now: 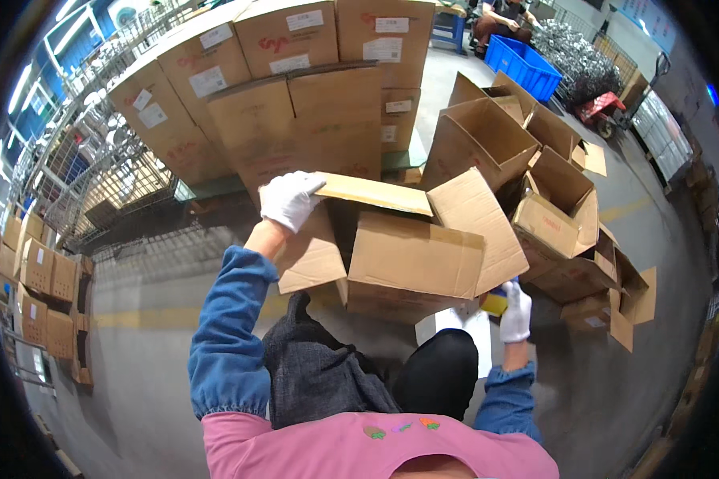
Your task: The person assembles and seals cardboard boxes using a tape dispenser.
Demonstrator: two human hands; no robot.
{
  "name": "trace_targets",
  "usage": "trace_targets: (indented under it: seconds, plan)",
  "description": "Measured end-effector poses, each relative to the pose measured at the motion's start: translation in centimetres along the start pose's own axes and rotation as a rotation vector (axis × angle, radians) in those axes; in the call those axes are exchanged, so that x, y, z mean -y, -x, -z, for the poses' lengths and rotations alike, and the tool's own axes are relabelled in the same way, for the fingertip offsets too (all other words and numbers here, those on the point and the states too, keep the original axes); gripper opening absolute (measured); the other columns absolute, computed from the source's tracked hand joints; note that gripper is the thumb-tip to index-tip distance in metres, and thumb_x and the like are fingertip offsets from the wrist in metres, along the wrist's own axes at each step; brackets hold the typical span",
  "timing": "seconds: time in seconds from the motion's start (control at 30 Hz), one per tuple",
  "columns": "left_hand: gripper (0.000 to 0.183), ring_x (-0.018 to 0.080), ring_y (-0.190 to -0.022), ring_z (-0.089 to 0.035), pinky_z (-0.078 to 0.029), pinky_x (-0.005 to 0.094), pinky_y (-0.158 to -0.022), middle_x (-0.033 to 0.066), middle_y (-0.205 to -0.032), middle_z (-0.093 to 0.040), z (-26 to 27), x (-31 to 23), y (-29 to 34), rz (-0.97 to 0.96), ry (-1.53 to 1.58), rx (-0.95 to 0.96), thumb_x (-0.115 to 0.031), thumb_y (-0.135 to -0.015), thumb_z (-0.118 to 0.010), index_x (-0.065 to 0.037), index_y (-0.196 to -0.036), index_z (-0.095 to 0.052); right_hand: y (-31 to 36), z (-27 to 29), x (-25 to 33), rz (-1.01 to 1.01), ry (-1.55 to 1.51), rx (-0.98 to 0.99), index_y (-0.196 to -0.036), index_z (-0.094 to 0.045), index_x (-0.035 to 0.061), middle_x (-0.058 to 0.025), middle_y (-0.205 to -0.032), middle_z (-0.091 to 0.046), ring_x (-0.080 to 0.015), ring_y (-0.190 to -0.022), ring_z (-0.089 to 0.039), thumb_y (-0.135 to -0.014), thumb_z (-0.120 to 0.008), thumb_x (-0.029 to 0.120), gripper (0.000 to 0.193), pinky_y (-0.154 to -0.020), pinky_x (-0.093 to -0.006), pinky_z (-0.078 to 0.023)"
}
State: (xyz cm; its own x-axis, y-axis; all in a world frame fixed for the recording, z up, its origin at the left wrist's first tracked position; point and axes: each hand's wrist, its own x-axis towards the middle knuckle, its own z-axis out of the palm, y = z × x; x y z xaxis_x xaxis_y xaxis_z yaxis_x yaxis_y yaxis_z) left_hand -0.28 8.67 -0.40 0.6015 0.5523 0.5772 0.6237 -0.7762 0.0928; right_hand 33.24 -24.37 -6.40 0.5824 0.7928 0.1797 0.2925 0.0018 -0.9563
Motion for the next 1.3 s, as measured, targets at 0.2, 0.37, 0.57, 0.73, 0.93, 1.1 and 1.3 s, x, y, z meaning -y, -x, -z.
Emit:
trace_targets:
  seconds: [0.2, 0.37, 0.57, 0.73, 0.93, 1.1, 1.3]
  plan:
    - [0.019, 0.0218, -0.055, -0.055, -0.041, 0.0355, -0.051, 0.0056, -0.06, -0.054, 4.2, -6.3, 1.9, -0.246, -0.177, 0.127, -0.029, -0.075, -0.065, -0.017, -0.09, -0.063, -4.0, -7.0, 3.4, 0.131, 0.066, -0.313, -0.109, -0.055, -0.0077, -0.0118, -0.1, -0.066, -0.0158, -0.088, -0.061, -0.087, -0.063, 0.015, 0.032, -0.079, -0.0288, -0.047]
    - [0.03, 0.0318, -0.073, -0.059, -0.046, 0.04, -0.067, 0.0138, -0.08, -0.062, 7.2, -8.3, 4.2, -0.189, 0.184, 0.23, -0.028, -0.075, -0.064, -0.004, -0.094, -0.064, -5.1, -9.3, 6.0, 0.492, 0.258, -0.255, -0.101, -0.055, -0.0044, -0.0135, -0.092, -0.066, -0.0214, -0.082, -0.064, -0.083, -0.068, 0.017, 0.031, -0.073, -0.0305, -0.05]
    - [0.051, 0.0363, -0.107, -0.053, -0.043, 0.0416, -0.091, 0.0185, -0.119, -0.054, 8.2, -10.5, 5.3, 0.058, 0.394, 0.429, -0.038, -0.072, -0.066, -0.006, -0.112, -0.059, -5.6, -8.8, 5.0, 0.508, 0.279, -0.261, -0.103, -0.053, -0.0072, -0.0141, -0.086, -0.066, -0.0234, -0.077, -0.066, -0.082, -0.069, 0.019, 0.037, -0.069, -0.0311, -0.05]
    - [0.038, 0.03, -0.107, -0.051, -0.041, 0.0438, -0.086, 0.0102, -0.11, -0.057, 5.9, -11.3, 6.4, -0.175, 0.169, 0.438, -0.039, -0.075, -0.065, -0.011, -0.101, -0.061, -5.0, -7.5, 4.4, 0.519, 0.288, -0.24, -0.099, -0.058, -0.0061, -0.015, -0.085, -0.066, -0.0241, -0.075, -0.065, -0.081, -0.07, 0.02, 0.034, -0.07, -0.0313, -0.05]
    - [0.034, 0.0278, -0.105, -0.051, -0.04, 0.0442, -0.083, 0.0091, -0.107, -0.057, 5.3, -11.6, 6.3, -0.23, 0.179, 0.383, -0.038, -0.077, -0.063, -0.012, -0.099, -0.06, -4.0, -4.5, 6.2, 0.982, 1.085, 0.282, -0.103, -0.067, 0.0191, -0.0084, -0.087, -0.053, -0.0267, -0.068, -0.05, -0.063, -0.069, 0.02, 0.04, -0.059, -0.0383, -0.039]
    - [0.03, 0.0287, -0.101, -0.055, -0.046, 0.0387, -0.079, 0.0117, -0.108, -0.059, 7.6, -6.2, 6.2, 0.013, 0.1, 0.357, -0.018, -0.075, -0.061, -0.011, -0.104, -0.06, -5.0, -4.6, 9.3, 0.898, 1.023, 0.617, -0.101, -0.067, 0.0117, -0.0091, -0.087, -0.053, -0.0248, -0.083, -0.047, -0.051, -0.062, 0.071, 0.077, -0.072, -0.0386, -0.035]
    - [0.082, 0.0326, -0.13, -0.032, -0.033, 0.0398, -0.104, 0.0149, -0.144, -0.029, 9.3, 1.5, 13.0, 0.342, 0.172, 0.779, -0.028, -0.074, -0.068, -0.013, -0.142, -0.025, -5.4, -5.8, 7.0, 0.916, 1.0, 0.452, -0.089, -0.069, 0.0134, -0.0083, -0.082, -0.052, -0.0251, -0.077, -0.048, -0.064, -0.066, 0.054, 0.048, -0.068, -0.0381, -0.036]
